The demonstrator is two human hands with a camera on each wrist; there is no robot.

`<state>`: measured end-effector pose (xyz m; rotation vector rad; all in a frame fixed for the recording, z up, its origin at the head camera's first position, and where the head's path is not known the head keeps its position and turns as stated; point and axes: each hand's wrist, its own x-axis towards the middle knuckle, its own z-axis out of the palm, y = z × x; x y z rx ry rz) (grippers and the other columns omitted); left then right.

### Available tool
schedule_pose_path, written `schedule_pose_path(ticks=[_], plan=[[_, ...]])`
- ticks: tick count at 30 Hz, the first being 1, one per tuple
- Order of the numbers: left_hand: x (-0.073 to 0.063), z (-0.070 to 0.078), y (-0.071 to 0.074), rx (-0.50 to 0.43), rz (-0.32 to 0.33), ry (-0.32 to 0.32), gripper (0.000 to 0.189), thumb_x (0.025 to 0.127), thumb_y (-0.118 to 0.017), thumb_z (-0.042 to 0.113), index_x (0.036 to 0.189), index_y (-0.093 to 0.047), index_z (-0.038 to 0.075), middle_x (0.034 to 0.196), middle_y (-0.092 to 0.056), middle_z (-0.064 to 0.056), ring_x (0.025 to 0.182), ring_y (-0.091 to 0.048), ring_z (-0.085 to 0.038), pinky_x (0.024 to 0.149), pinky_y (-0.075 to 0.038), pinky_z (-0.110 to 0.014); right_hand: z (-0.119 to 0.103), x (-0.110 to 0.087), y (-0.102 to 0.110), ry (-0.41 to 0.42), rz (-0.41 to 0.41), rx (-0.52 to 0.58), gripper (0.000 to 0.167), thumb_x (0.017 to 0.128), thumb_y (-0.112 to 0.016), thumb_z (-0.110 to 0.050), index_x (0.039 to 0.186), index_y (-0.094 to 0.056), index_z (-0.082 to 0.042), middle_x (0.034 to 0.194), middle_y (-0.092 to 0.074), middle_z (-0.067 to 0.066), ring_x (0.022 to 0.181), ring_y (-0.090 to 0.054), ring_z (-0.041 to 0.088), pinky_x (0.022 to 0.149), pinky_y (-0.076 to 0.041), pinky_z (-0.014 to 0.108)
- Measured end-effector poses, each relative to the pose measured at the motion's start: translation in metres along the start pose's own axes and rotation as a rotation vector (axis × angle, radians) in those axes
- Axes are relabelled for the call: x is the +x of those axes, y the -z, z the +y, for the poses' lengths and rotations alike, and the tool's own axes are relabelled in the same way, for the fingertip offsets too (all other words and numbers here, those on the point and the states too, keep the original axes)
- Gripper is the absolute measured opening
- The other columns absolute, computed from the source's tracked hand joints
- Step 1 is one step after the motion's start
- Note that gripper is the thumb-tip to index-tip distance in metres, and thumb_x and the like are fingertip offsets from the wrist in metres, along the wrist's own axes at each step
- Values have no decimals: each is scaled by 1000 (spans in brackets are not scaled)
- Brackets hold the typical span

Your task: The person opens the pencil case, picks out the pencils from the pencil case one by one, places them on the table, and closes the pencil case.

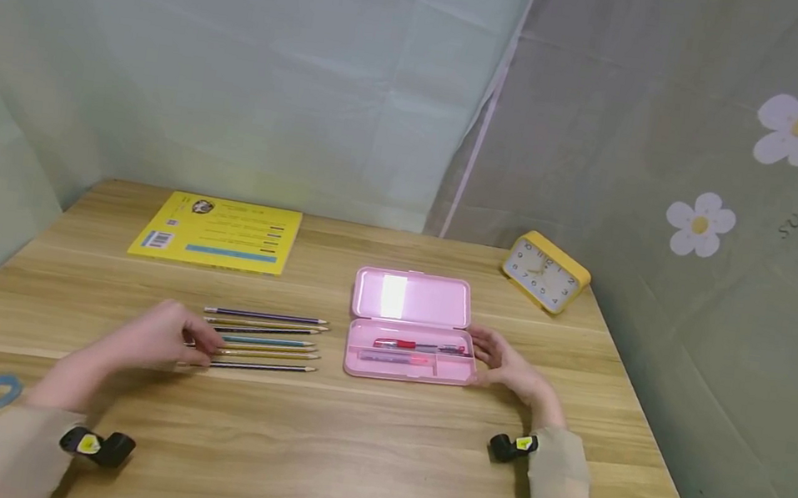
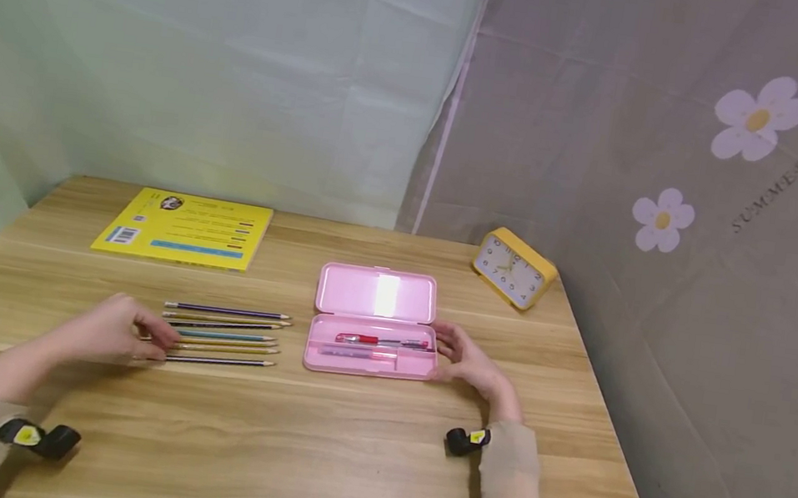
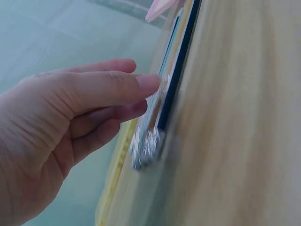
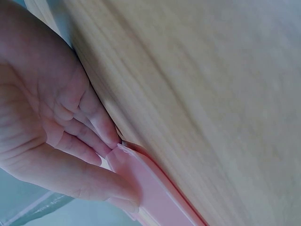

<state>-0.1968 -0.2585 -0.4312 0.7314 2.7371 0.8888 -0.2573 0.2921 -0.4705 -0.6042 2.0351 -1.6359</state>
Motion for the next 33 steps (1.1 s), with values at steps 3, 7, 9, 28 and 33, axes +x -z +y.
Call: schedule_pose_path(ticks=[3, 7, 9, 28, 33], plan=[[13, 7, 1, 23, 23, -22, 17, 79, -79, 11, 95, -77, 8, 86, -75, 3, 75, -66, -2, 66, -55, -22, 0, 0, 1, 1, 1, -13, 89, 79, -69, 8, 150, -15, 8, 157, -16, 30, 143, -20, 48, 105, -37, 12], [34, 16, -1, 9, 54, -32, 21, 83, -76, 12, 103, -75, 5, 96, -76, -4, 88, -70, -15, 77, -59, -32, 1, 0, 2, 9, -1, -28, 90, 79, -70, 6, 150, -15, 8, 156, -16, 31, 143, -22, 48, 106, -37, 13], [46, 21, -5, 3, 77, -41, 26, 85, -74, 13, 109, -73, 3, 101, -75, -7, 94, -70, -22, 83, -58, -40, 2, 0, 2, 23, -8, -28, 90, 79, -71, 3, 150, -15, 8, 156, -16, 32, 143, -23, 47, 107, -37, 14], [141, 50, -33, -174, 90, -92, 70, 88, -72, 14, 147, -37, -3, 149, -43, -22, 136, -40, -44, 113, -33, -56, -2, -1, -1, 2, -1, -4, 90, 77, -70, 7, 150, -17, 7, 157, -17, 29, 144, -20, 48, 105, -37, 11], [156, 49, -42, -193, 69, -48, 83, 86, -75, 22, 151, -28, -1, 156, -33, -21, 141, -34, -43, 116, -28, -56, 1, 0, -1, 3, -3, 0, 90, 78, -70, 7, 150, -16, 7, 157, -17, 29, 144, -20, 48, 105, -37, 12]])
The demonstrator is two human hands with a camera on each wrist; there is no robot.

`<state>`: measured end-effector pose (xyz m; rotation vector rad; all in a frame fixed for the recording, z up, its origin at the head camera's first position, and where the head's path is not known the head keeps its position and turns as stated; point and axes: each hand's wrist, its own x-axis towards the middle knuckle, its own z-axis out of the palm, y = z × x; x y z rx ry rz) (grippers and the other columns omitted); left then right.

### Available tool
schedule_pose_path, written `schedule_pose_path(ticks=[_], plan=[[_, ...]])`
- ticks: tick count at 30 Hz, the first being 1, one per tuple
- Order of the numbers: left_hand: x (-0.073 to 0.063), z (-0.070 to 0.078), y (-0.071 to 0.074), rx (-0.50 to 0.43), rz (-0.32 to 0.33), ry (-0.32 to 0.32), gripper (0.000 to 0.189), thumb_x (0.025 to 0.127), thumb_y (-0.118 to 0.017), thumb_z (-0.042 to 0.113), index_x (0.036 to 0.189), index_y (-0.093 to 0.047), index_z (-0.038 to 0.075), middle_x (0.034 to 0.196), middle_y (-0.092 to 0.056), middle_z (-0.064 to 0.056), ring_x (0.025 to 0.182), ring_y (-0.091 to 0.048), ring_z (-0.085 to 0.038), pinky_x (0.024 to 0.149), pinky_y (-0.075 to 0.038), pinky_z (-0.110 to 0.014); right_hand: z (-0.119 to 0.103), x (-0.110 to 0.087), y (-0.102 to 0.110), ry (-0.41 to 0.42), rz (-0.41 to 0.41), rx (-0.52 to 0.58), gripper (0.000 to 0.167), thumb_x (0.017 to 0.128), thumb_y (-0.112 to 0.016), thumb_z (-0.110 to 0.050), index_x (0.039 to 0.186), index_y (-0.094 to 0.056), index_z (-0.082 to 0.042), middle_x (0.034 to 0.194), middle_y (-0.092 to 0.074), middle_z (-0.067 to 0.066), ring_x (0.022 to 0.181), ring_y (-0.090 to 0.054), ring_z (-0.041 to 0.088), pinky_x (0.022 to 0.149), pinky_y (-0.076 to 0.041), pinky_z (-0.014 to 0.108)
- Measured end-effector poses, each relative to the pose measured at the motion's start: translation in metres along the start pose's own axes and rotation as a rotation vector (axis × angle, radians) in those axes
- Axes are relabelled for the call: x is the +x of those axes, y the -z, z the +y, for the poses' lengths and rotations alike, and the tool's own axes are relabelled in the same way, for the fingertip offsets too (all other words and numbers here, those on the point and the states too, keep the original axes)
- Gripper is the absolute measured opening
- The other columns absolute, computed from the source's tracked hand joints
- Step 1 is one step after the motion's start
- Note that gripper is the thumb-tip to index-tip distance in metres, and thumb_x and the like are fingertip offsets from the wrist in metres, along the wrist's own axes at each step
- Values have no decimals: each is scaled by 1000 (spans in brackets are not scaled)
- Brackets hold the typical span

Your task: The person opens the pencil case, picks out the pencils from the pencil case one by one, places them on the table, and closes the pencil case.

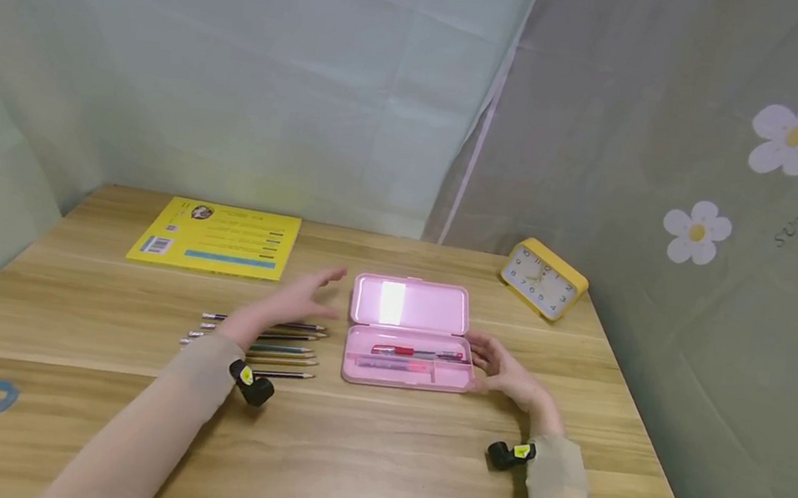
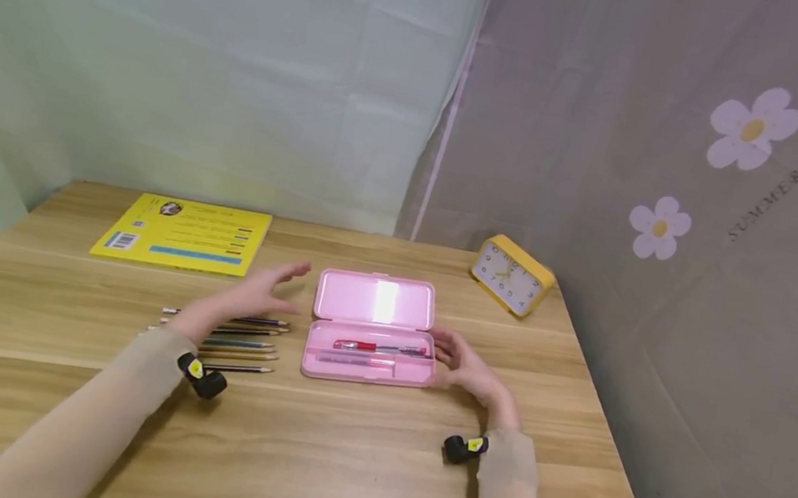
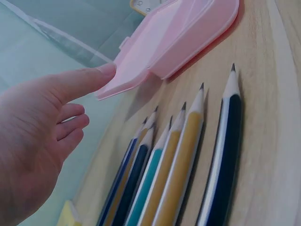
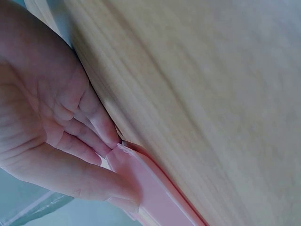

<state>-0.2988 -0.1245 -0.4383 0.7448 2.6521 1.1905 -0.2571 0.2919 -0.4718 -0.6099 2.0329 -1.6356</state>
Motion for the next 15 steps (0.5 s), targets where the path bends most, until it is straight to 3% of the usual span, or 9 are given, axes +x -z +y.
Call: schedule_pose_path(ticks=[3, 9, 15], plan=[[6, -1, -5, -8, -21, 7, 91, 84, -77, 26, 152, -23, -2, 157, -28, -23, 142, -31, -44, 117, -26, -56, 4, -1, 0, 19, -10, -3, 91, 79, -73, 2, 150, -16, 7, 157, -17, 30, 143, -23, 47, 106, -38, 14], [15, 1, -12, -35, -39, 18, 98, 81, -79, 29, 153, -20, -3, 158, -24, -23, 143, -29, -43, 117, -25, -55, 9, -1, 2, 96, -32, -24, 88, 82, -75, -5, 149, -19, 6, 154, -23, 27, 139, -39, 26, 108, -40, 20], [18, 4, -14, -31, -30, -2, 97, 82, -79, 25, 152, -19, -5, 156, -28, -24, 142, -32, -43, 117, -26, -55, 2, -1, 0, 29, -13, 4, 93, 79, -75, -3, 149, -16, 7, 156, -17, 30, 143, -23, 47, 108, -39, 19]])
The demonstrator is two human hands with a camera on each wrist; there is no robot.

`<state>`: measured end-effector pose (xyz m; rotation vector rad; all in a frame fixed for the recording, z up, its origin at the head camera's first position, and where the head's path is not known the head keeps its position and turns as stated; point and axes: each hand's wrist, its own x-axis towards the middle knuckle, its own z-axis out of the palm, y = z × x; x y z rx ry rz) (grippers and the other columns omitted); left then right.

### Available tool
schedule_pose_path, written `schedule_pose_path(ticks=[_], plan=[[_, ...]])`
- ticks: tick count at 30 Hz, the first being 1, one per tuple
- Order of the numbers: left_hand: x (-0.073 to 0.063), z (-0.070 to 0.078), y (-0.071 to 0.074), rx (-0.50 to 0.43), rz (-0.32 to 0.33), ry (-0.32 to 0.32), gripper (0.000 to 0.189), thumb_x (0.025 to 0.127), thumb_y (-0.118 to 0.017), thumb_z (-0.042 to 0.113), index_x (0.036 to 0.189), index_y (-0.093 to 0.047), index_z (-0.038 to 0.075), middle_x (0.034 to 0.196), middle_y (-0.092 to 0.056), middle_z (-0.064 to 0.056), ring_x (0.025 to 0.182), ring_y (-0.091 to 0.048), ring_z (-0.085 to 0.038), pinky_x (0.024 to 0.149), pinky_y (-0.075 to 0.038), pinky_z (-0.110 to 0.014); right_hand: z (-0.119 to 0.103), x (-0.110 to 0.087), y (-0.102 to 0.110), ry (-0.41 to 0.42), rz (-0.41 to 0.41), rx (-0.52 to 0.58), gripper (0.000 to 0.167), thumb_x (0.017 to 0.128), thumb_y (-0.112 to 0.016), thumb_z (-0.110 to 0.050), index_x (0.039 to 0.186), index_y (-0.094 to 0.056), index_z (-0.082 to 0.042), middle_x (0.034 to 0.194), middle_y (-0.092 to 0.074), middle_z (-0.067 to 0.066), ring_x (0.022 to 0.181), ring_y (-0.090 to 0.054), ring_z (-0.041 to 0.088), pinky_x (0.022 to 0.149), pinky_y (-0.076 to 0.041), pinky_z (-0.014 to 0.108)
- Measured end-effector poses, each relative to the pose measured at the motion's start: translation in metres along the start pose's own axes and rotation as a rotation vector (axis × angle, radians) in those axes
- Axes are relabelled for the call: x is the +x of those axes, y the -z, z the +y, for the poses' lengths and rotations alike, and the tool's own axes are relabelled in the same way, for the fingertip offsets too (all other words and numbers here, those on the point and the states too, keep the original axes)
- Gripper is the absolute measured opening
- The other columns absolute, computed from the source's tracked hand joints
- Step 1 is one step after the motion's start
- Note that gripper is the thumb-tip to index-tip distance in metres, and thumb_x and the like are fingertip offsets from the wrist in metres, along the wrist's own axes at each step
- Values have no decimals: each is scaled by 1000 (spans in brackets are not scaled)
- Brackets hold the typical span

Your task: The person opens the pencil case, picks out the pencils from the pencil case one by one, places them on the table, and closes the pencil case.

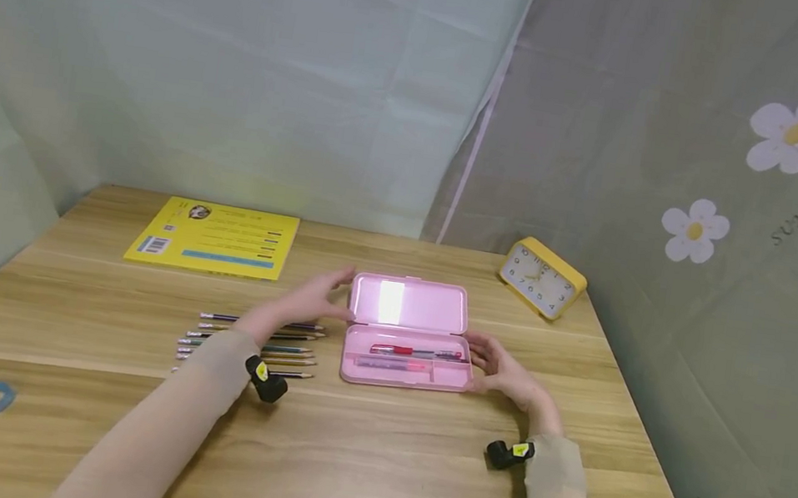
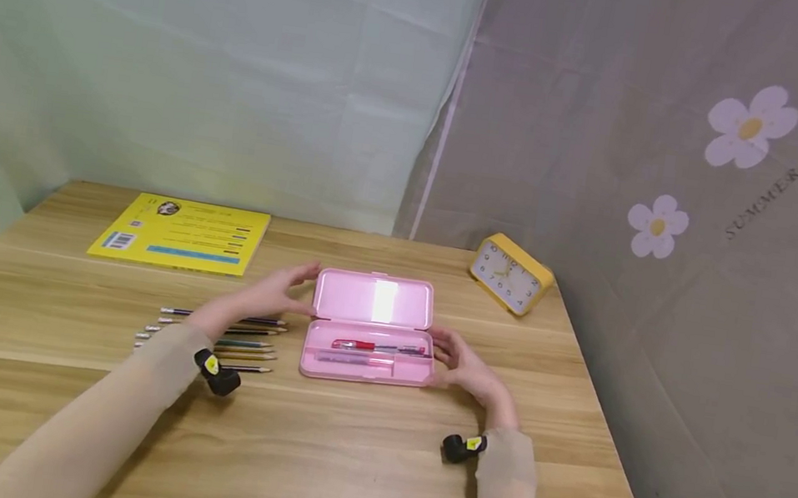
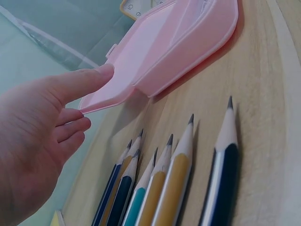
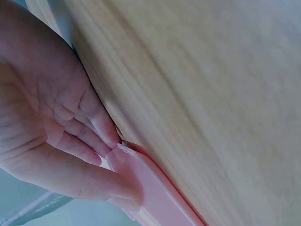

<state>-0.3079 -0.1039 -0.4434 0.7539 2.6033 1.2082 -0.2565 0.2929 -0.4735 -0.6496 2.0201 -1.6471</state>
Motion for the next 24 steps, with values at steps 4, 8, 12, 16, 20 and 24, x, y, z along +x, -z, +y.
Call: schedule_pose_path(ticks=[4, 8, 12, 16, 20, 24], plan=[[1, 3, 1, -16, 19, 2, 94, 83, -77, 23, 152, -21, -6, 155, -31, -24, 141, -33, -45, 116, -27, -56, -3, 1, -2, -29, 12, 20, 92, 78, -72, 5, 149, -14, 9, 157, -14, 31, 143, -18, 51, 106, -39, 16], [1, 7, 2, -42, 51, 1, 89, 85, -75, 20, 151, -22, -6, 153, -35, -25, 139, -35, -47, 115, -30, -57, -4, 2, -2, -31, 17, 37, 91, 77, -70, 9, 149, -14, 9, 157, -14, 30, 144, -16, 49, 104, -39, 14], [2, 10, 3, -79, 71, -3, 85, 86, -74, 16, 150, -24, -7, 151, -37, -26, 138, -37, -46, 114, -32, -55, -4, 3, -2, -23, 18, 46, 93, 76, -71, 9, 149, -13, 9, 157, -13, 31, 145, -15, 49, 104, -39, 14], [0, 12, 3, -95, 87, -14, 82, 86, -73, 14, 149, -27, -7, 150, -38, -26, 137, -37, -46, 115, -32, -54, -4, 2, -2, -25, 14, 38, 95, 76, -71, 8, 150, -11, 9, 157, -12, 31, 145, -14, 49, 104, -38, 12], [-2, 16, 4, -82, 111, -33, 81, 85, -74, 14, 149, -29, -6, 149, -40, -26, 138, -38, -45, 115, -31, -54, -5, 2, -2, -34, 16, 33, 95, 77, -71, 7, 150, -10, 9, 158, -11, 31, 145, -15, 49, 104, -38, 12], [-6, 23, 5, -56, 146, -65, 80, 85, -74, 13, 149, -30, -5, 147, -44, -25, 136, -40, -44, 115, -31, -54, -5, 2, -3, -34, 24, 32, 94, 77, -72, 7, 149, -12, 10, 157, -13, 32, 144, -16, 50, 105, -38, 14]])
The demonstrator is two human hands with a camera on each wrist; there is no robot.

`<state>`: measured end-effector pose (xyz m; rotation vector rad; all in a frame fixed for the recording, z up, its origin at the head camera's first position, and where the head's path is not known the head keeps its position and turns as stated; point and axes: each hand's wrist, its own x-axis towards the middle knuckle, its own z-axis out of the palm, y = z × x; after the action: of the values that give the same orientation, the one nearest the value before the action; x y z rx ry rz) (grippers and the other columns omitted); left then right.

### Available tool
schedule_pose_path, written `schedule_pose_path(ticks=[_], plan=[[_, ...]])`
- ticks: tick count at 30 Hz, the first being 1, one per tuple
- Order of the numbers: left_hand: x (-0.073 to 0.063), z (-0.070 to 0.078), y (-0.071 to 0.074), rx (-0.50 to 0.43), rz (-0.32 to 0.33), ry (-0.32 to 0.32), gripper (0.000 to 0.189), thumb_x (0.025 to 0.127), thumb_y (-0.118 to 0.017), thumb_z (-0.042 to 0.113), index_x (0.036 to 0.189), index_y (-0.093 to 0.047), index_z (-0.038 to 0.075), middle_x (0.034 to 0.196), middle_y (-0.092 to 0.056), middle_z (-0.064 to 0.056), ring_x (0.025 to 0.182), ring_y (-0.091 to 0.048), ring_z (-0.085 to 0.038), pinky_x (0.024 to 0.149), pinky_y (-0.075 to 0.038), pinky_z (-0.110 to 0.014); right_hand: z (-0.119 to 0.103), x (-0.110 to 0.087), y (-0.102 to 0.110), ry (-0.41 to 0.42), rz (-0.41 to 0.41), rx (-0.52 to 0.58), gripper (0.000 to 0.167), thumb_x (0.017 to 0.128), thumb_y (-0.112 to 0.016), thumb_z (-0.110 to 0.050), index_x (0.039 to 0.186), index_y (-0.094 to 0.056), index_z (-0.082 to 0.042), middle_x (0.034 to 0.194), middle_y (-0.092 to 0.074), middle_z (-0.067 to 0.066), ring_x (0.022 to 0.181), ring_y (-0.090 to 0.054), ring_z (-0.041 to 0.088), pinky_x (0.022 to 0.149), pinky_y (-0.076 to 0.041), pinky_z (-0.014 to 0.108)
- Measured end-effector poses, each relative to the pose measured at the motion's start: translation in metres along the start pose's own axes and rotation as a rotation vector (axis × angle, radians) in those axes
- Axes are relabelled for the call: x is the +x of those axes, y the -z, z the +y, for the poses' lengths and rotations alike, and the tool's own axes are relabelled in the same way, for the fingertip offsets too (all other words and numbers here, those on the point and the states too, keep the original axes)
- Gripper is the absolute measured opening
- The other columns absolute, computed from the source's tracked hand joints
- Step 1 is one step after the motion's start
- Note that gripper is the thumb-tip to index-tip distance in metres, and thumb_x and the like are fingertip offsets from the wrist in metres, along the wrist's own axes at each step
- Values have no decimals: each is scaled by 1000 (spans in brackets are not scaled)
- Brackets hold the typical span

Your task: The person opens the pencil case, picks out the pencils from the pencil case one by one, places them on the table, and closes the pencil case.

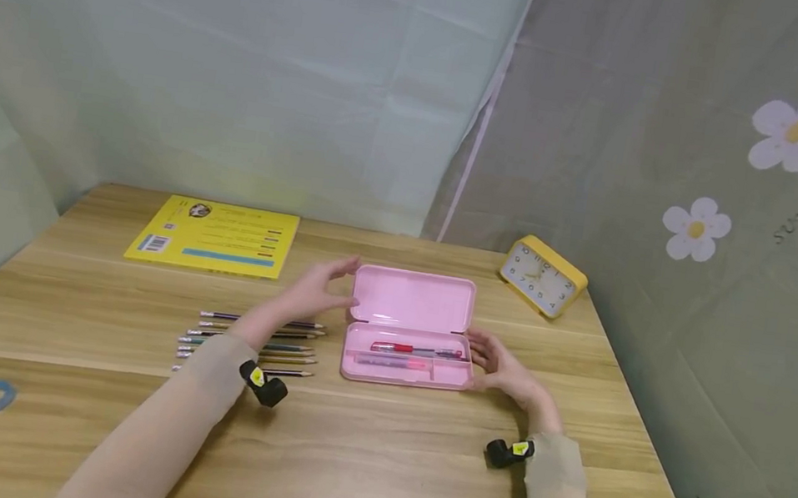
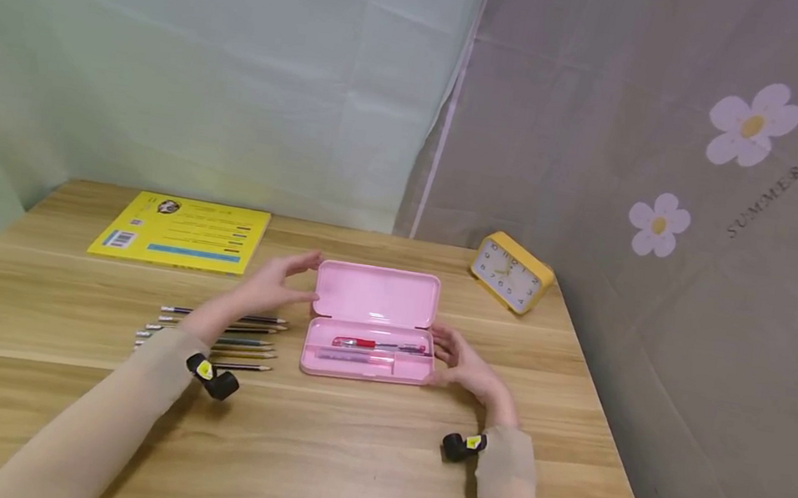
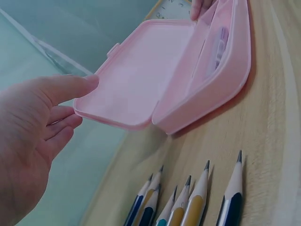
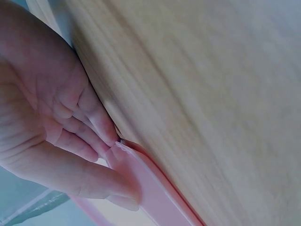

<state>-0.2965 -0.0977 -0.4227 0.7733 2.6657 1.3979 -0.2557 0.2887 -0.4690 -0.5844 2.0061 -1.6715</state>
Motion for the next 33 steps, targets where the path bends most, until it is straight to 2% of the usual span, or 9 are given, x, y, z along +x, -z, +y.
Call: schedule_pose_path(ticks=[5, 12, 16, 23, 26, 33], plan=[[-8, 9, 2, 36, 32, -50, 78, 84, -74, 10, 148, -32, -4, 142, -50, -24, 133, -46, -42, 113, -35, -53, 1, 1, -1, 6, 14, 5, 91, 75, -73, 8, 146, -15, 11, 155, -17, 32, 144, -18, 50, 106, -39, 16], [-22, 20, 2, 47, 44, -113, 74, 84, -75, 8, 147, -36, -5, 137, -57, -21, 127, -52, -39, 111, -39, -52, 0, 1, -1, 20, 20, 5, 91, 75, -72, 9, 145, -13, 11, 153, -17, 34, 143, -18, 51, 108, -38, 20], [-32, 27, 0, 58, 45, -119, 72, 85, -74, 8, 147, -37, -3, 134, -60, -20, 126, -54, -39, 109, -40, -54, 1, 0, 0, 19, 25, 5, 93, 75, -71, 9, 145, -10, 12, 152, -16, 36, 142, -17, 53, 107, -38, 17], [-42, 28, -8, 63, 46, -140, 62, 88, -72, 9, 142, -45, -3, 126, -65, -17, 119, -59, -37, 104, -44, -56, 1, 0, 3, -13, 22, 2, 99, 75, -71, 9, 149, -5, 9, 155, -12, 34, 144, -15, 50, 109, -36, 18], [-44, 28, -13, 47, 27, -127, 57, 90, -70, 13, 140, -48, -2, 124, -67, -15, 118, -60, -36, 103, -45, -55, 1, 0, 3, -7, 15, 10, 100, 75, -71, 10, 149, -4, 10, 155, -13, 36, 144, -15, 52, 106, -39, 17], [-46, 22, -24, 36, -69, -105, 52, 97, -61, 25, 139, -49, -3, 125, -67, -13, 119, -60, -33, 100, -48, -52, 0, 0, 1, -10, -2, 19, 101, 75, -71, 10, 152, -4, 5, 154, -15, 36, 141, -21, 52, 99, -47, 21]])
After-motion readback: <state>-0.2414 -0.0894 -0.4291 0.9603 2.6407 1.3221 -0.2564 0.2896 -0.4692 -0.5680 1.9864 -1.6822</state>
